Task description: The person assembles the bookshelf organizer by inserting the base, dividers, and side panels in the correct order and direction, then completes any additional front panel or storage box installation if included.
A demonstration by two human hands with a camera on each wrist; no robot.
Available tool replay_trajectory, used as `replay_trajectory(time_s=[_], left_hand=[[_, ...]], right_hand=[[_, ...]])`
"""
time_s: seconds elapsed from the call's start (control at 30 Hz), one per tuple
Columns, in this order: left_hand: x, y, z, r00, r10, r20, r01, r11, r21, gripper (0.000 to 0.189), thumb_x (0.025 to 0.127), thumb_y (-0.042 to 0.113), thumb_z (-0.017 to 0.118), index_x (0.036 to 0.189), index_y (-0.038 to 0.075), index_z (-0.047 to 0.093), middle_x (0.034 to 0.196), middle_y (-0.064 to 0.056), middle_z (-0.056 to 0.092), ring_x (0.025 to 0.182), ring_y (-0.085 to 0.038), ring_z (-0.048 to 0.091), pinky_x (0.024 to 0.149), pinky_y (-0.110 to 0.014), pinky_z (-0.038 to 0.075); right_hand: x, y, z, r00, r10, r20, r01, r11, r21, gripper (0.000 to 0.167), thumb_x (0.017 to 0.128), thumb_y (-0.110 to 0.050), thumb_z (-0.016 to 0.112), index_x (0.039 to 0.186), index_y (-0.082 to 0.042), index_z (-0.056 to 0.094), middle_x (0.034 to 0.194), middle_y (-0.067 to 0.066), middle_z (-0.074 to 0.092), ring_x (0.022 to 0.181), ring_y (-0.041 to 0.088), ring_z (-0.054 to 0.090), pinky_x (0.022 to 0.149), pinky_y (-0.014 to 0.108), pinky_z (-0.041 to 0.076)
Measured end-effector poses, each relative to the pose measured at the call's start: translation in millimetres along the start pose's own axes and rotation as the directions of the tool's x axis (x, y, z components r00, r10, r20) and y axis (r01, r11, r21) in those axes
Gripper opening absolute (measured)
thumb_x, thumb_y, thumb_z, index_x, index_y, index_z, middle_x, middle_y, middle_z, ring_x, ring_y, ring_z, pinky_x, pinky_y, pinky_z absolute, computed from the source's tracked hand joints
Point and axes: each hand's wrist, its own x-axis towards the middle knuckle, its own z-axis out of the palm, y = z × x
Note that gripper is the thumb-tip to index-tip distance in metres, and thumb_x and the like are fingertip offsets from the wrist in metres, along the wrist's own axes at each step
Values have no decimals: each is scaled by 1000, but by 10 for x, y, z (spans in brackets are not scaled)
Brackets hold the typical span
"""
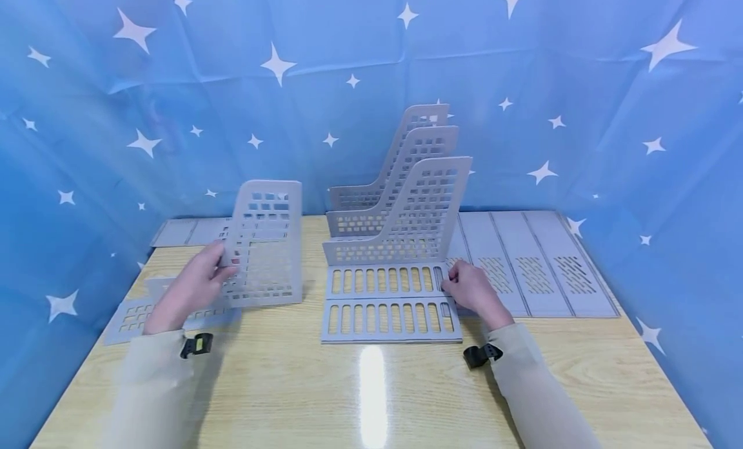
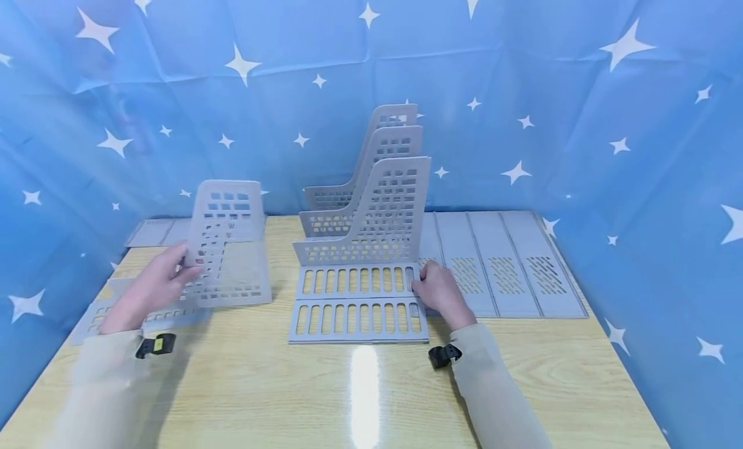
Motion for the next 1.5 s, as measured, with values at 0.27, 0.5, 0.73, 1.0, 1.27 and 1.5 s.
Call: replay_trajectory(time_s=[0.27, 0.5, 0.73, 1.0, 1.27, 1.5], left_hand=[[73, 187, 227, 995, 101, -25, -101, 995, -16, 28, 102, -3, 58, 85, 6, 38, 94, -11, 51, 99, -33, 62, 73, -41, 42], [85, 162, 333, 993, 108, -57, -112, 991, -68, 6, 102, -4, 57, 105, 0, 55, 109, -16, 59, 103, -34, 64, 81, -47, 55], [80, 110, 367, 984, 151, -90, -158, 983, -89, 8, 100, -7, 59, 104, 0, 56, 108, -16, 59, 107, -39, 65, 84, -47, 59], [92, 57, 471, 989, 111, -97, -137, 938, -319, 10, 97, 1, 69, 106, -2, 68, 97, -15, 70, 74, -8, 56, 62, -22, 47], [308, 322, 717, 993, 115, -39, -121, 904, -411, 8, 96, 4, 72, 100, -3, 71, 89, -17, 74, 61, -12, 50, 51, -26, 38], [320, 400, 774, 991, 125, -39, -131, 928, -348, 13, 95, 6, 74, 106, -1, 73, 96, -14, 77, 78, -17, 67, 64, -27, 51]], right_hand=[[12, -19, 33, 1000, -11, -2, 11, 1000, 22, 11, 97, -9, 61, 98, 1, 55, 85, 12, 60, 59, 18, 61, 54, 32, 49], [27, -39, 6, 1000, -9, 23, 8, 1000, 29, 13, 98, -10, 60, 99, 1, 54, 85, 13, 59, 61, 20, 61, 53, 32, 49], [32, -49, -8, 1000, -5, 29, 4, 1000, 23, 13, 99, -11, 61, 99, 0, 54, 85, 12, 59, 61, 19, 60, 54, 31, 47], [-59, -50, -116, 993, 0, 116, -5, 999, 41, 16, 95, -11, 71, 94, -1, 59, 86, 13, 64, 62, 19, 64, 58, 33, 53], [-60, -10, -113, 989, -23, 144, 6, 993, 115, 17, 93, -5, 72, 98, 1, 57, 84, 13, 60, 66, 21, 65, 61, 35, 59], [-47, 3, -129, 987, -6, 163, -17, 991, 136, 17, 93, -3, 72, 100, 3, 57, 85, 14, 60, 67, 21, 66, 62, 35, 59]])
